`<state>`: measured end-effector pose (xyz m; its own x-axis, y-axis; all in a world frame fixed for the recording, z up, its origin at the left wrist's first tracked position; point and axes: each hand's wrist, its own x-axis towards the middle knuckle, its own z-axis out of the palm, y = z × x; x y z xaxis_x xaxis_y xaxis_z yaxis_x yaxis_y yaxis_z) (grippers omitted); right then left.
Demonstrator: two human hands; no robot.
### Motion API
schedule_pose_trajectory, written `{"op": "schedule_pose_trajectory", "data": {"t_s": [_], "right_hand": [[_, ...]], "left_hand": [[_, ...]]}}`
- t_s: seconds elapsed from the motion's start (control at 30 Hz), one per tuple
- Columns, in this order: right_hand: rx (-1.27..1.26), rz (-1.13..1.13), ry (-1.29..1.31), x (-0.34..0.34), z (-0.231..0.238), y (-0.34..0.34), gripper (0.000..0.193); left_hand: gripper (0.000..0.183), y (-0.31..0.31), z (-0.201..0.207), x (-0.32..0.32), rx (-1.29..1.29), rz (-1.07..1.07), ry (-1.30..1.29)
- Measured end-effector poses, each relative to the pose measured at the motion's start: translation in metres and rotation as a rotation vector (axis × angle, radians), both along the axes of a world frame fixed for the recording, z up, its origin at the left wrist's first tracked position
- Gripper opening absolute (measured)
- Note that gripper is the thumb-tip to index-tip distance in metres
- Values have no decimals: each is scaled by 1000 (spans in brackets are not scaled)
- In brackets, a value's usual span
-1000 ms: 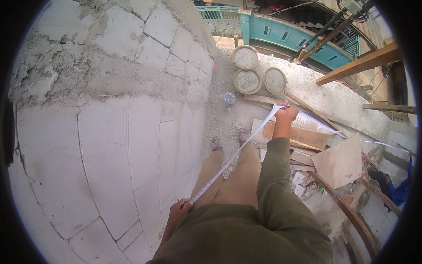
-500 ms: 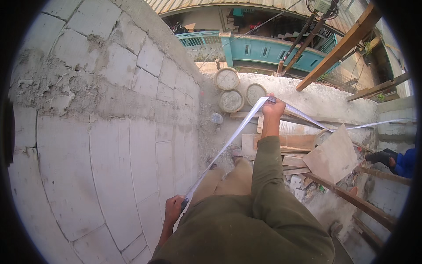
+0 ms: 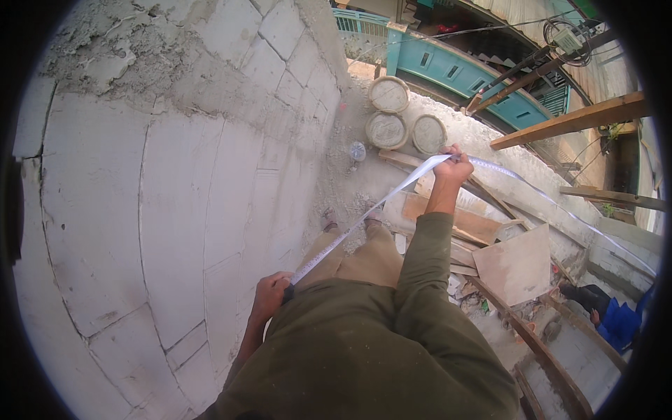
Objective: The person uses a tape measure to measure various sections of a wall and ceiling in a construction area. They extend the tape, align it against surfaces, and record measurements while another person assists nearby.
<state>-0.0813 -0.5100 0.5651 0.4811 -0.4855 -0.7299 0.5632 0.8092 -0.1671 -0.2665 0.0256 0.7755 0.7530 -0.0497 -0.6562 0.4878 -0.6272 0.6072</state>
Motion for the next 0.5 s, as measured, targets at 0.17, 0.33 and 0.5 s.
{"op": "schedule_pose_trajectory", "data": {"t_s": [0.17, 0.33, 0.5], "right_hand": [[-163, 95, 63, -16, 12, -6, 38], [-327, 181, 10, -40, 30, -26, 40], [-476, 176, 68, -60, 68, -49, 38]], "left_hand": [[32, -9, 15, 11, 71, -58, 75], [32, -5, 4, 4, -2, -97, 65], [31, -14, -5, 5, -38, -126, 76]]}}
